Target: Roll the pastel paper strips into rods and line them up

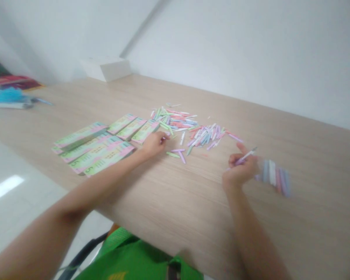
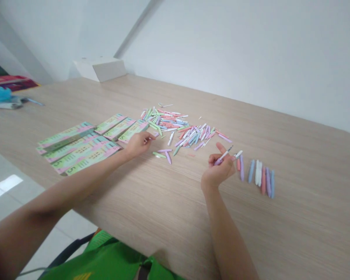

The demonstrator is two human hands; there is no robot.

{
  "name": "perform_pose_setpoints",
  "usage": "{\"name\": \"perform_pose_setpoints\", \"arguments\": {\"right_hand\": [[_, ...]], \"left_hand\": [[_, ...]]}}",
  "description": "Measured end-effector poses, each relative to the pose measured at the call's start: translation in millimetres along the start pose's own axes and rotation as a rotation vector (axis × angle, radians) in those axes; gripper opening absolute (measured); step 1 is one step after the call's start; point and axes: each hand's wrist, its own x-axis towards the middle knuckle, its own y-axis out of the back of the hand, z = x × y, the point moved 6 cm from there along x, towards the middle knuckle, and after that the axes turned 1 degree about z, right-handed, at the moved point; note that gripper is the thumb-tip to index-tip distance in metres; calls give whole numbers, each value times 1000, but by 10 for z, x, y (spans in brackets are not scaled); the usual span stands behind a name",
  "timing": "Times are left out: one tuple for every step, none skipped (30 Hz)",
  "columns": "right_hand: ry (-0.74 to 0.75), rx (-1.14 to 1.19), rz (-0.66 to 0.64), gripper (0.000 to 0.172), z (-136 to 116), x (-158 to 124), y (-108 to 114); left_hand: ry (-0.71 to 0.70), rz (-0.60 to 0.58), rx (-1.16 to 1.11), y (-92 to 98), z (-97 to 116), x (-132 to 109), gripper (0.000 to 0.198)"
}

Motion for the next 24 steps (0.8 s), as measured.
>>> {"name": "perform_pose_setpoints", "arguments": {"right_hand": [[3,44,-12,47,-64,-7,2],[11,81,-30,43,-128,-21,4],[22,108,-52,40,-189,-39,4],[32,127,-72,37,-245,-62,5],[36,139,-94,35,-292,-88,3],[36,144,-116,33,-331,-115,-2],[32,141,-134,31,-361,-141,-9],[26,135,-146,30,-381,-165,-16],[18,125,-152,29,-391,-188,-20],[8,111,-159,29,-388,-213,-25],[-4,95,-165,29,-369,-240,-27],[-12,78,-163,29,-337,-273,-19],[-12,56,-158,29,-292,-315,-4],[-7,28,-158,28,-234,-367,13],[-1,-4,-171,27,-162,-427,26],[5,-37,-191,27,-80,-492,35],[-4,-68,-236,25,17,-557,29],[-19,-94,-282,23,117,-615,18],[-31,-114,-302,21,210,-653,17],[-40,-125,-315,21,292,-671,15],[-41,-133,-312,21,361,-667,17],[-36,-144,-305,21,419,-643,17],[-27,-169,-317,22,472,-608,6],[-12,-211,-333,23,519,-566,-7]], "left_hand": [[-13,-2,2,7,2,-8,33],[-25,-5,4,13,4,-13,33],[-33,-10,8,17,6,-14,33],[-33,-18,13,18,4,-11,33],[-27,-29,16,15,0,-3,33],[-16,-43,15,8,-5,9,32],[-4,-61,8,-5,-8,25,31],[5,-78,-2,-23,-7,45,30],[7,-100,-12,-48,3,68,29],[4,-127,-19,-79,20,92,28],[-2,-161,-20,-119,42,117,26],[-11,-202,-15,-166,68,139,25],[-18,-247,-7,-217,93,158,25],[-23,-292,5,-271,115,172,25],[-30,-335,20,-325,133,182,27],[-39,-375,37,-376,146,189,30],[-53,-410,53,-424,157,194,33],[-73,-438,69,-468,164,199,36],[-99,-459,82,-507,170,204,37],[-135,-475,89,-542,179,211,37],[-175,-487,92,-575,187,220,36],[-216,-495,91,-604,196,230,33],[-256,-502,89,-631,204,241,29],[-291,-509,84,-656,210,251,25]]}}
